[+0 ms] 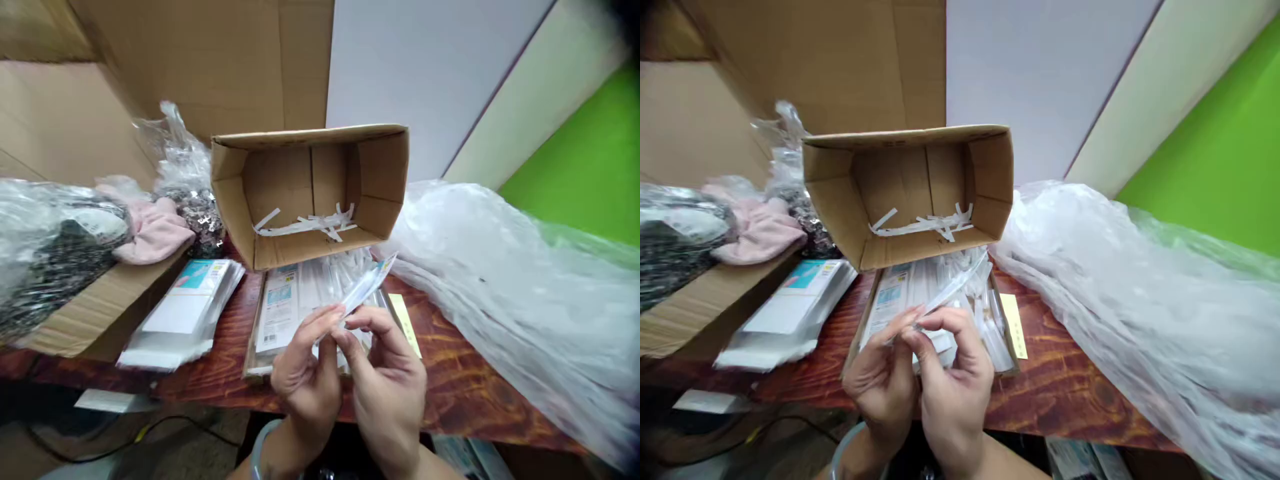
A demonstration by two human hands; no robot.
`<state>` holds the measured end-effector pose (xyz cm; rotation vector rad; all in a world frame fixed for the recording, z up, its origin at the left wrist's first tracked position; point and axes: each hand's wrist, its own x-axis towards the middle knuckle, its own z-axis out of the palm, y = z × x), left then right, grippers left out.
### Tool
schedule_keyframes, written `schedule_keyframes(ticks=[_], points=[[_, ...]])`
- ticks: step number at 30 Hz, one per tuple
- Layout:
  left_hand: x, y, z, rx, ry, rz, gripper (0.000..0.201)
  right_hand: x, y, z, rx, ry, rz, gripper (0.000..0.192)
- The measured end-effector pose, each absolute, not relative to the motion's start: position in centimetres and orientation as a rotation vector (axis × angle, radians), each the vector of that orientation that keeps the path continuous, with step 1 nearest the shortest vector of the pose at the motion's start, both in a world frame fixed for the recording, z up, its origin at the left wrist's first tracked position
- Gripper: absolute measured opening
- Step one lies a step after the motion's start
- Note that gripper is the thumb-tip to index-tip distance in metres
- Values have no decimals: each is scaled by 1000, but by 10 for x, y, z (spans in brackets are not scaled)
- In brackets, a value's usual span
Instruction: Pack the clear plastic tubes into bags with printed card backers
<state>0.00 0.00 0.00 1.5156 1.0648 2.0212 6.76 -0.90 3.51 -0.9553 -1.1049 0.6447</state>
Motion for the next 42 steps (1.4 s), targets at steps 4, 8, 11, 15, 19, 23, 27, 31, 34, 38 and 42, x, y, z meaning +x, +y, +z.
schedule_keyframes(ticks=[4,8,11,15,19,23,27,31,34,38,42], points=[[0,1,-2,1530,1067,2019,39,67,-8,38,-946,-1123,633,14],[-1,0,-2,1559,1041,2017,41,67,-9,38,-952,-1105,635,13],[0,0,-2,1553,1047,2025,41,68,-10,37,-957,-1097,622,14],[0,1,-2,1583,1038,2044,41,69,-9,35,-966,-1116,613,12],[0,0,-2,1570,1045,2034,39,70,-10,34,-960,-1108,628,11],[1,-1,-1,1568,1030,2023,40,69,-10,35,-944,-1079,626,13],[1,-1,0,1567,1023,2024,40,68,-10,35,-935,-1072,613,14],[1,-1,0,1579,1001,2037,41,68,-10,35,-928,-1064,611,15],[1,-1,0,1593,995,2039,40,68,-10,35,-931,-1077,611,14],[0,0,0,1593,1013,2042,41,71,-10,38,-955,-1123,625,11],[-1,-1,-1,1601,1058,2021,39,71,-9,37,-1000,-1185,601,10]])
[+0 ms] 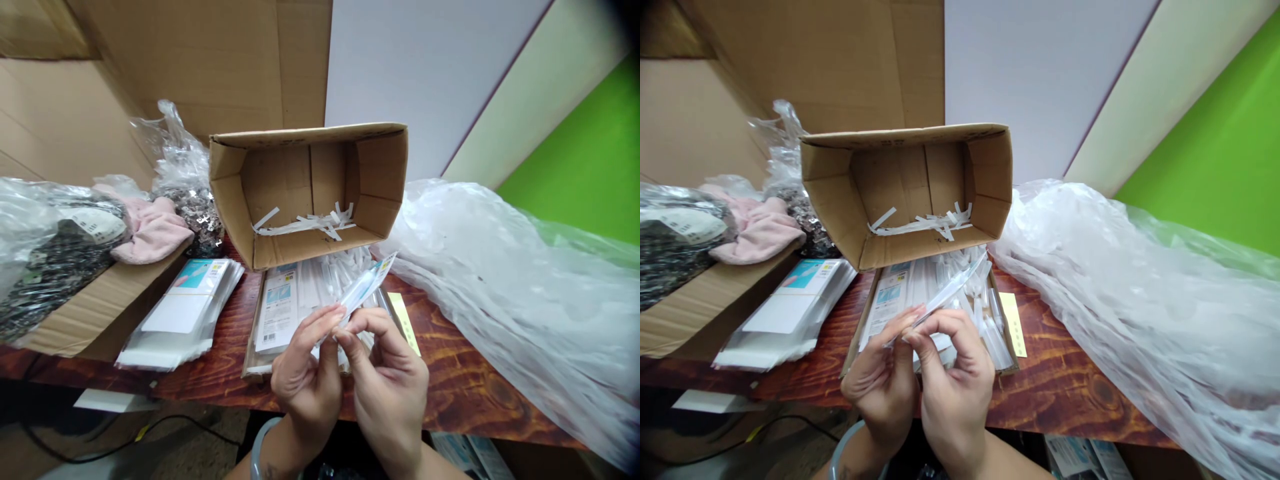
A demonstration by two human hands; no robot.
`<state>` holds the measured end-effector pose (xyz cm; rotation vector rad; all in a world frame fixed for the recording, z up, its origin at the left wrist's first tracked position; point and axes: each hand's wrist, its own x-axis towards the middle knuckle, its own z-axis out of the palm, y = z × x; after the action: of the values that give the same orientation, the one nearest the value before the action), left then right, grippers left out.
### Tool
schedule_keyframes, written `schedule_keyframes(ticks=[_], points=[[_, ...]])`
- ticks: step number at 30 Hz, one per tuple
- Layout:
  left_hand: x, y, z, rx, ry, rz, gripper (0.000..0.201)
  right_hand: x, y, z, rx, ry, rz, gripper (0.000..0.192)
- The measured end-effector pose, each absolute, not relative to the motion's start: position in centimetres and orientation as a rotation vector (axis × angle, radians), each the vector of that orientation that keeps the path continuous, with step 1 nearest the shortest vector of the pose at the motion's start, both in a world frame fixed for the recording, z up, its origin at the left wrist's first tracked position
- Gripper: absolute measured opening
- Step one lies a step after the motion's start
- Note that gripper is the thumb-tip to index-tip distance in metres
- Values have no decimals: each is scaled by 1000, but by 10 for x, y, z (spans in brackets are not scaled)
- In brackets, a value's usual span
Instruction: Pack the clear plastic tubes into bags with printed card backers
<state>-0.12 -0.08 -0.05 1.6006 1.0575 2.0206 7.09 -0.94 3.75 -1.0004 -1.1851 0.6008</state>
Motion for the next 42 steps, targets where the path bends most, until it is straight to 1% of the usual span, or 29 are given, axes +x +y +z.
schedule_keyframes(ticks=[3,7,9,12,13,15,16,17,19,20,21,23,27,29,33,36,39,40,42], points=[[1,-2,3,1511,1097,1999,33,67,-9,32,-1047,-1192,525,10],[5,1,9,1060,1113,1919,14,63,-4,22,-1059,-1023,508,10],[4,5,10,840,1061,1895,9,67,0,19,-1093,-965,497,11],[1,10,9,743,1033,1911,6,77,4,24,-1161,-1002,407,6],[0,11,9,750,1043,1914,5,80,5,28,-1164,-1045,359,12],[-2,11,8,783,1058,1901,5,87,5,38,-1169,-1244,245,32],[-2,10,8,806,1059,1885,5,89,6,42,-1183,-1396,177,36],[-1,9,8,831,1052,1872,6,91,8,45,-1204,-1552,106,33],[0,7,9,874,1035,1865,8,92,12,49,-1265,-1761,-22,15],[0,6,9,889,1033,1869,8,92,15,49,-1296,-1782,-58,9],[1,6,9,893,1037,1876,8,92,18,48,-1319,-1764,-69,13],[1,7,10,873,1059,1871,6,92,24,46,-1344,-1721,-39,21],[-2,13,10,773,1097,1812,10,96,31,44,-1317,-1810,-33,15],[-5,17,11,716,1103,1780,14,102,35,46,-1336,-1843,-57,15],[-17,28,13,678,1064,1645,19,118,46,48,-1362,-1979,-27,28],[-28,37,15,744,1003,1382,25,126,55,48,-1355,-2043,92,32],[-38,41,17,900,978,1260,44,128,61,48,-1393,-1995,342,36],[-40,40,17,987,986,1252,43,128,62,48,-1399,-1977,419,38],[-43,38,18,1190,1018,1251,26,127,64,49,-1408,-1949,513,41]])
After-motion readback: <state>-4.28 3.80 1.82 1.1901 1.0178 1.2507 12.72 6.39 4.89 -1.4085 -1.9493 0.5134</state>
